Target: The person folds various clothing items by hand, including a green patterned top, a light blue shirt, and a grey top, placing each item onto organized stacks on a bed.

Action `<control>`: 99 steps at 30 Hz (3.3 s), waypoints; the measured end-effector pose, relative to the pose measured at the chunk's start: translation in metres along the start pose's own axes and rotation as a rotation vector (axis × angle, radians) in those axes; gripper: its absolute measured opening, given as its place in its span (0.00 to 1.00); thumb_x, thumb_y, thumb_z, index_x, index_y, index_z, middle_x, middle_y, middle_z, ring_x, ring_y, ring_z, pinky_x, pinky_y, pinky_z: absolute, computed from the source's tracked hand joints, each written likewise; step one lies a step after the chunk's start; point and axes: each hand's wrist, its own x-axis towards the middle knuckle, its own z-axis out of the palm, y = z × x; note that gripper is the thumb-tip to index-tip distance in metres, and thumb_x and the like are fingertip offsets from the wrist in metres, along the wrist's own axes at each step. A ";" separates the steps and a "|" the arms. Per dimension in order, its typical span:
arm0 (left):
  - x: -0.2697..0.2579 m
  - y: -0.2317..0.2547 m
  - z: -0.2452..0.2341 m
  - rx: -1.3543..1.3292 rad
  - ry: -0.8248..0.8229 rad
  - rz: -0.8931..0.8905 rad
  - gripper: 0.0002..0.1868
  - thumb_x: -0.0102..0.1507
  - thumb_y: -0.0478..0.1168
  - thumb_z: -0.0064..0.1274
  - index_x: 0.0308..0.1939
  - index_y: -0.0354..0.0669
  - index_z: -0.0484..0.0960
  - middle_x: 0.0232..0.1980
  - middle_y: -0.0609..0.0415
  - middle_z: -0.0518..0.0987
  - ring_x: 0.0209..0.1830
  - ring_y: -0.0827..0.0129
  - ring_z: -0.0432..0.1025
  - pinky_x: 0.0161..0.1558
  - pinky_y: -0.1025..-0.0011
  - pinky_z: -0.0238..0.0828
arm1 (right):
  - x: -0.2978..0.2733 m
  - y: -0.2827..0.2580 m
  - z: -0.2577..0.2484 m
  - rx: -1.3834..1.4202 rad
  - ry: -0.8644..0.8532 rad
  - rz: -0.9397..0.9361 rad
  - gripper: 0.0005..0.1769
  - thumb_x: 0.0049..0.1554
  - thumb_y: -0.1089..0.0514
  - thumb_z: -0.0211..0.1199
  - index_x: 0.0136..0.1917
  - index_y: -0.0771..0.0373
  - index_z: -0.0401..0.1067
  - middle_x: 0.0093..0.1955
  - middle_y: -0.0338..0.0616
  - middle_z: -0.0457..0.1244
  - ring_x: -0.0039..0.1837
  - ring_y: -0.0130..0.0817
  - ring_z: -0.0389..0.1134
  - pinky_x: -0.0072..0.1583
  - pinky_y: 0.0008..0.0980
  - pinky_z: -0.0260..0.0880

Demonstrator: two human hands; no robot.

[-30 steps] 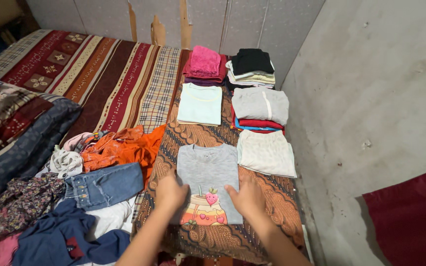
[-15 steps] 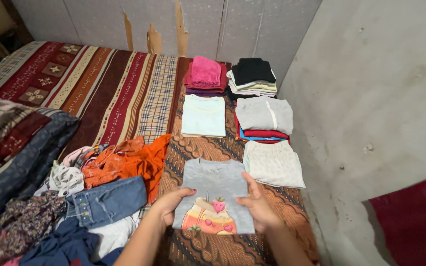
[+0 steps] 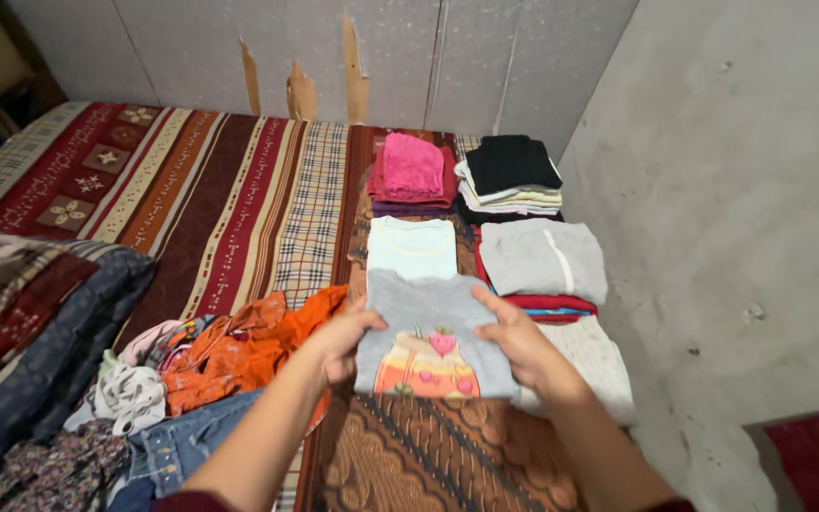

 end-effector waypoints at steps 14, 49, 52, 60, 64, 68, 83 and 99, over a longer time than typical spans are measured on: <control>0.172 0.012 -0.051 0.367 0.531 0.025 0.20 0.64 0.40 0.55 0.58 0.36 0.74 0.43 0.40 0.81 0.32 0.53 0.75 0.38 0.53 0.74 | 0.180 0.012 -0.002 -0.345 0.241 -0.108 0.43 0.55 0.68 0.63 0.79 0.56 0.51 0.69 0.53 0.62 0.62 0.41 0.60 0.60 0.37 0.55; 0.043 -0.078 -0.059 0.644 0.748 0.825 0.05 0.62 0.35 0.51 0.40 0.38 0.80 0.33 0.50 0.83 0.33 0.66 0.78 0.39 0.67 0.74 | 0.081 0.049 0.109 -1.490 0.171 -0.468 0.30 0.58 0.36 0.56 0.69 0.50 0.69 0.79 0.48 0.51 0.81 0.53 0.44 0.71 0.73 0.33; 0.007 -0.093 -0.057 0.598 0.797 0.766 0.06 0.62 0.34 0.51 0.40 0.38 0.81 0.32 0.49 0.82 0.30 0.66 0.76 0.37 0.68 0.73 | 0.059 0.079 0.135 -1.218 0.165 -0.615 0.24 0.60 0.40 0.57 0.62 0.54 0.76 0.74 0.53 0.59 0.79 0.54 0.52 0.75 0.57 0.46; -0.091 -0.136 -0.095 0.516 0.747 0.715 0.04 0.61 0.34 0.52 0.37 0.39 0.82 0.31 0.52 0.83 0.28 0.70 0.75 0.34 0.71 0.72 | -0.038 0.132 0.206 -0.806 -0.082 -0.551 0.19 0.61 0.48 0.60 0.60 0.61 0.76 0.73 0.59 0.60 0.77 0.53 0.56 0.73 0.47 0.53; -0.138 -0.150 -0.126 0.570 0.764 0.648 0.04 0.62 0.35 0.53 0.37 0.40 0.82 0.29 0.51 0.82 0.28 0.69 0.75 0.34 0.70 0.73 | -0.063 0.138 0.238 -0.993 -0.083 -0.587 0.18 0.60 0.48 0.60 0.57 0.58 0.79 0.71 0.57 0.63 0.74 0.52 0.59 0.72 0.44 0.56; -0.172 -0.161 -0.181 0.602 0.796 0.663 0.05 0.62 0.34 0.52 0.36 0.40 0.83 0.30 0.52 0.83 0.29 0.68 0.75 0.35 0.70 0.72 | -0.068 0.156 0.276 -0.839 -0.047 -0.607 0.17 0.60 0.49 0.61 0.56 0.60 0.79 0.70 0.59 0.64 0.72 0.51 0.61 0.71 0.44 0.58; -0.288 -0.234 -0.310 0.386 1.033 0.486 0.04 0.64 0.37 0.55 0.37 0.40 0.83 0.24 0.59 0.77 0.20 0.78 0.67 0.23 0.74 0.63 | -0.089 0.191 0.307 -0.867 -0.150 -0.557 0.17 0.60 0.48 0.62 0.56 0.59 0.80 0.66 0.57 0.66 0.70 0.49 0.65 0.70 0.43 0.61; -0.366 -0.241 -0.381 0.064 1.121 0.542 0.06 0.65 0.34 0.51 0.43 0.39 0.81 0.31 0.58 0.79 0.22 0.77 0.70 0.25 0.77 0.64 | -0.060 0.287 0.364 -0.692 -0.335 -0.376 0.19 0.61 0.48 0.60 0.55 0.63 0.79 0.66 0.56 0.66 0.66 0.45 0.68 0.65 0.38 0.65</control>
